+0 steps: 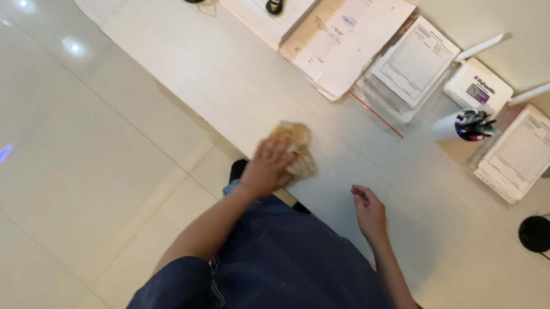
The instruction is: The person moves small decorative objects, opens a drawer to place a small paper inside, and then wipes the desk surface using a white cloth and a larger brown cloth.
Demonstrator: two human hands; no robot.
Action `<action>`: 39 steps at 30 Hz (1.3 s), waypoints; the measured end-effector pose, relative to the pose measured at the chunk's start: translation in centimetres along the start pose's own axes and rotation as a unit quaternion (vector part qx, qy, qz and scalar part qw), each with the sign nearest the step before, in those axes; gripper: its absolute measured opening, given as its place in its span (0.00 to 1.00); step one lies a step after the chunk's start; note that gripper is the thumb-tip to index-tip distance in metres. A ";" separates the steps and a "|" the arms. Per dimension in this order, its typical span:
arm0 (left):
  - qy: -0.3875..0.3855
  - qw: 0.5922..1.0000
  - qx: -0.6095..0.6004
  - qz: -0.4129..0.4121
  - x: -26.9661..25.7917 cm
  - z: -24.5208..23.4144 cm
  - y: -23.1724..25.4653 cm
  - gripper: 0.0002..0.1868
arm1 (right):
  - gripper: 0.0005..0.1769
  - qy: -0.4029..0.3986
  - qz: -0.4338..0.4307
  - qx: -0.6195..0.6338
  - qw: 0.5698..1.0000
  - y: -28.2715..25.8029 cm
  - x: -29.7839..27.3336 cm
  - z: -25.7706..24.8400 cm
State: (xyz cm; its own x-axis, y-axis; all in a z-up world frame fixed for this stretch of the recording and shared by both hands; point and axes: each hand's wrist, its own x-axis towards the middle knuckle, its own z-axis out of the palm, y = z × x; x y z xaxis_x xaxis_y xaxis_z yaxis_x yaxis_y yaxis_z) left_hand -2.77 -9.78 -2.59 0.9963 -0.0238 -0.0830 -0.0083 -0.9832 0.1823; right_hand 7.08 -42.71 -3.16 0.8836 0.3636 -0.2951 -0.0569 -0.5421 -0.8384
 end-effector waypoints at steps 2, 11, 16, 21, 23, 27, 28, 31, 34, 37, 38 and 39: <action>-0.004 0.998 -0.010 -0.064 -0.4 -1.1 -4.3 0.39 | 0.16 0.015 -0.008 0.001 1.000 -0.2 0.9 0.5; 0.004 0.976 -0.044 -0.212 5.0 -4.9 -18.1 0.34 | 0.16 0.088 0.000 0.056 0.995 -5.8 3.6 6.4; 0.036 0.992 -0.038 -0.119 8.0 -4.5 -16.2 0.35 | 0.17 0.060 0.019 0.045 0.997 -10.2 3.8 11.5; -0.028 0.991 -0.019 0.131 3.1 -4.7 -18.0 0.33 | 0.17 0.052 0.029 0.068 0.996 -13.5 4.6 15.4; -0.040 0.988 -0.028 0.149 1.3 -4.9 -21.3 0.35 | 0.17 0.057 0.046 0.057 0.996 -14.9 4.6 16.4; -0.006 0.995 -0.062 0.073 -0.6 -5.6 -30.1 0.39 | 0.17 0.070 0.075 0.044 0.994 -16.7 3.9 18.3; -0.011 0.998 -0.033 0.044 -0.4 -5.9 -32.4 0.38 | 0.17 0.075 0.077 0.052 0.993 -16.7 3.7 18.8; 0.021 0.998 -0.039 -0.034 1.1 -7.2 -36.8 0.34 | 0.17 0.078 0.065 0.054 0.993 -16.4 3.1 20.0; 0.041 0.986 -0.072 -0.143 3.2 -8.4 -37.4 0.32 | 0.17 0.079 0.066 0.057 0.993 -16.4 2.5 20.6; 0.066 0.973 -0.069 -0.210 6.2 -8.4 -34.9 0.32 | 0.17 0.078 0.072 0.031 0.994 -16.7 2.0 20.8; 0.084 0.974 -0.062 -0.200 6.8 -8.1 -34.0 0.32 | 0.17 0.078 0.074 0.024 0.994 -16.7 2.0 20.6; 0.099 0.975 -0.054 -0.191 7.2 -7.7 -33.2 0.32 | 0.17 0.075 0.076 0.019 0.994 -16.6 2.1 20.6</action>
State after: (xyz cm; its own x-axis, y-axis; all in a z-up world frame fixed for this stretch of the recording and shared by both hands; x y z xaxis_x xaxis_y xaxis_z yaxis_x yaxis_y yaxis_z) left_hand 5.35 24.10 -1.66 0.9222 0.3861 0.0235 0.3651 -0.8888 0.2772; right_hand 0.27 -17.32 0.72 0.9224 0.1613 -0.3509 -0.2104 -0.5520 -0.8069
